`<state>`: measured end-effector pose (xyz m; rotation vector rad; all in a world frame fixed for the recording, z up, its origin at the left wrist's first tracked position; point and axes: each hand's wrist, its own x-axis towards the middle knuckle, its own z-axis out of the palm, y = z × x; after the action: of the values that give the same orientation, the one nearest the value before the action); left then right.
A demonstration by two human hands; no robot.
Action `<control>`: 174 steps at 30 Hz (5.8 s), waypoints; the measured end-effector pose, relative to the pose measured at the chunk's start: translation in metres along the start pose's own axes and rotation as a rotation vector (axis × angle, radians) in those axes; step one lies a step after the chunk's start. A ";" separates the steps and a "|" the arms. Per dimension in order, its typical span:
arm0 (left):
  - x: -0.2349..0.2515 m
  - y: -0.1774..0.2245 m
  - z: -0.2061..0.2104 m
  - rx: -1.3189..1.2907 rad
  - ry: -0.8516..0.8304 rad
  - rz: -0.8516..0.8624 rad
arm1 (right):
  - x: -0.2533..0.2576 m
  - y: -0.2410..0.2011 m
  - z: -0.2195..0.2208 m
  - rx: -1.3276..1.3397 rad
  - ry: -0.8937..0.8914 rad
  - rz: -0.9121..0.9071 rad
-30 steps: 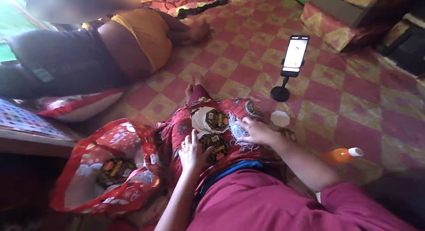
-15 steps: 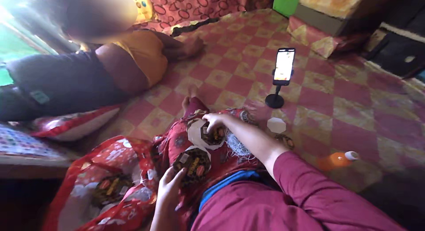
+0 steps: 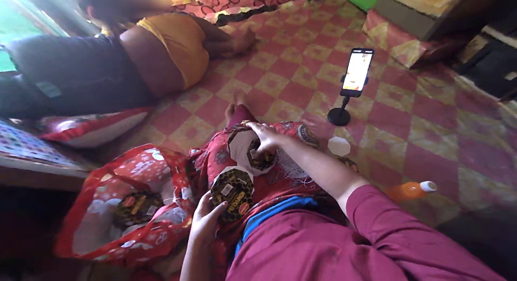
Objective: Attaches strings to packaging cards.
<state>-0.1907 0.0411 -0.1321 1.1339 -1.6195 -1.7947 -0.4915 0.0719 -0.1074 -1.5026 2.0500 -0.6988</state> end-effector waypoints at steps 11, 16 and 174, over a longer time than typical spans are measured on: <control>-0.002 -0.009 -0.009 -0.045 -0.177 0.247 | -0.016 -0.021 -0.006 0.798 0.132 -0.220; 0.003 -0.011 -0.008 0.140 0.007 0.234 | 0.007 -0.040 0.037 0.815 0.153 -0.201; -0.022 0.051 0.065 -0.270 -0.154 0.519 | -0.146 -0.028 0.005 0.020 0.856 -0.349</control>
<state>-0.2409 0.0865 -0.0796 0.4120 -1.5161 -1.7047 -0.4298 0.2046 -0.0793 -1.7509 2.3311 -1.7333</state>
